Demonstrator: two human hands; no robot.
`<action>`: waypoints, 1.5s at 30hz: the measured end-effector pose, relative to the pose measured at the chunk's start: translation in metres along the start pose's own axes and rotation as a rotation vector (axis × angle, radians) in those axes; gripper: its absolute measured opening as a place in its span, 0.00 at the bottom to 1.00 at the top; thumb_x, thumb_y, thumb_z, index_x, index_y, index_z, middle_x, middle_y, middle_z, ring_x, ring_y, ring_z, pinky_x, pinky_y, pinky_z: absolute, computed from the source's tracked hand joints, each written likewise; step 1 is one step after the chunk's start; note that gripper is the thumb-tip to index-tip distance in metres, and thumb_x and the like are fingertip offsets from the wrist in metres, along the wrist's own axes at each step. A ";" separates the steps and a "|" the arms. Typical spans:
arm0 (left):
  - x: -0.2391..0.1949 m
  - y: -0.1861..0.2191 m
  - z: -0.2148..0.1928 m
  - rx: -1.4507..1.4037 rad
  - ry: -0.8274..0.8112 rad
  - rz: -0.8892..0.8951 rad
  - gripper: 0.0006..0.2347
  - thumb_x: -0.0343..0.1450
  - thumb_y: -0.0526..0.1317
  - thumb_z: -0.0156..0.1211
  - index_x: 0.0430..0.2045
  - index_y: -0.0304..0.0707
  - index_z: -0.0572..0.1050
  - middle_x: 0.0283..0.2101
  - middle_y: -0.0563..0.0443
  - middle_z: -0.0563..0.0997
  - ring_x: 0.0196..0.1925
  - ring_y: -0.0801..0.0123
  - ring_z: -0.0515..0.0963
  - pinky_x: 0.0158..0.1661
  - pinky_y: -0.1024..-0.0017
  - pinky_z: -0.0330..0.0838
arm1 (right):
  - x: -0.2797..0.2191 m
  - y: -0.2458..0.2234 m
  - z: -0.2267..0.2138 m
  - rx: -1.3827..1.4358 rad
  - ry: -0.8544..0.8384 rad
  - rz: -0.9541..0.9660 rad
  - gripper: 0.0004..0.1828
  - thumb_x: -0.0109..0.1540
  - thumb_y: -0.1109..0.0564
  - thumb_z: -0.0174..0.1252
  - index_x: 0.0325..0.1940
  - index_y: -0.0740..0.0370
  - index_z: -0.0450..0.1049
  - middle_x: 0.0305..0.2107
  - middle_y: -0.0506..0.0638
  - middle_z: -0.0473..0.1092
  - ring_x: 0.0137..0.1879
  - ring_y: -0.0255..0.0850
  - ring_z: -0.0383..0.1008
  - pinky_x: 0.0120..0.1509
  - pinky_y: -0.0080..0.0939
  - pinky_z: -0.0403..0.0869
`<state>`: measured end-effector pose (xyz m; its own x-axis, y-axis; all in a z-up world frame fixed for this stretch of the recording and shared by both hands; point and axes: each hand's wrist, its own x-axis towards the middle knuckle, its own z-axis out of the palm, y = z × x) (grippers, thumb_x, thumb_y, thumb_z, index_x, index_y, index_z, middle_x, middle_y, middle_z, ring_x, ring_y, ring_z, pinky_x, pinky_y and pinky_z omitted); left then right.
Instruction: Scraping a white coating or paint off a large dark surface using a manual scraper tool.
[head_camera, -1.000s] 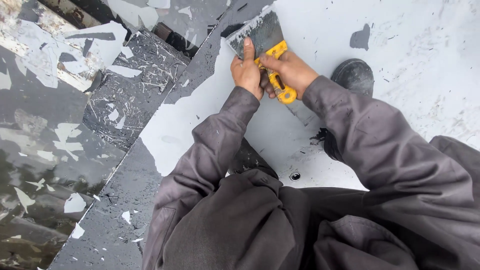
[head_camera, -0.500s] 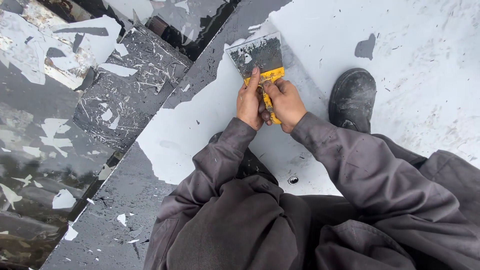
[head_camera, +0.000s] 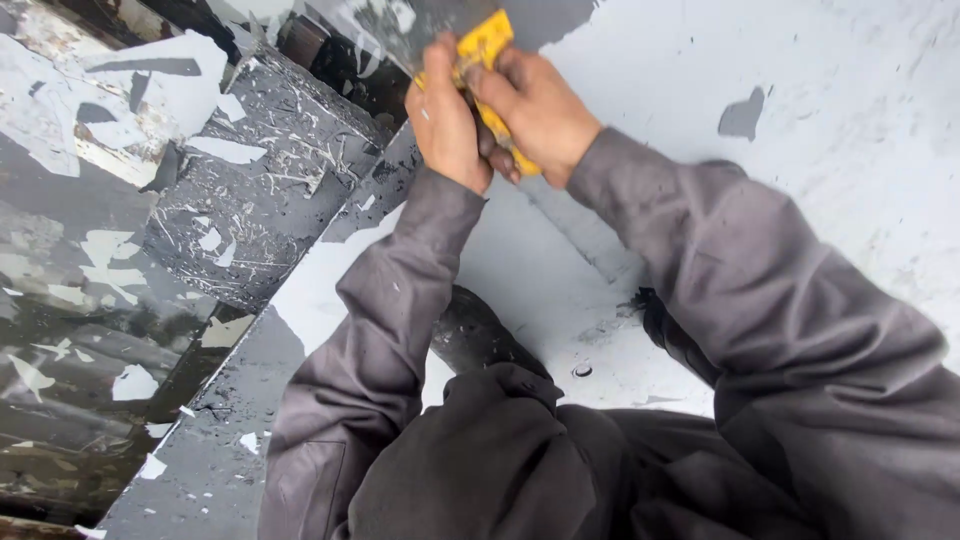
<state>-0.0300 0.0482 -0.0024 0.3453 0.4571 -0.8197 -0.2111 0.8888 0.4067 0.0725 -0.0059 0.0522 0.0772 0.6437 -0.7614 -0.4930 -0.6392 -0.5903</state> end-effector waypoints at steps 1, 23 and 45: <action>-0.008 -0.006 -0.005 -0.026 -0.004 0.043 0.19 0.72 0.52 0.52 0.27 0.30 0.73 0.15 0.47 0.74 0.06 0.65 0.69 0.07 0.64 0.63 | -0.009 0.010 -0.004 -0.035 -0.028 -0.023 0.15 0.73 0.51 0.48 0.49 0.69 0.64 0.22 0.52 0.68 0.16 0.37 0.63 0.16 0.39 0.63; -0.101 -0.104 -0.129 -0.494 -0.024 -0.210 0.14 0.75 0.44 0.59 0.44 0.27 0.74 0.44 0.42 0.81 0.42 0.60 0.83 0.43 0.62 0.80 | -0.088 0.095 0.044 -0.373 -0.026 0.496 0.12 0.70 0.52 0.43 0.49 0.65 0.62 0.19 0.55 0.69 0.15 0.41 0.66 0.16 0.42 0.64; -0.082 -0.098 -0.137 -0.271 0.142 -0.139 0.13 0.71 0.41 0.64 0.37 0.24 0.75 0.36 0.42 0.82 0.31 0.61 0.83 0.27 0.66 0.81 | -0.078 0.137 0.038 -0.244 -0.057 0.311 0.14 0.72 0.51 0.44 0.45 0.66 0.63 0.18 0.52 0.67 0.15 0.38 0.64 0.15 0.40 0.63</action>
<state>-0.1630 -0.0809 -0.0306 0.2613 0.3058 -0.9155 -0.4132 0.8926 0.1802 -0.0339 -0.1278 0.0409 -0.0946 0.4215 -0.9019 -0.2643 -0.8841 -0.3855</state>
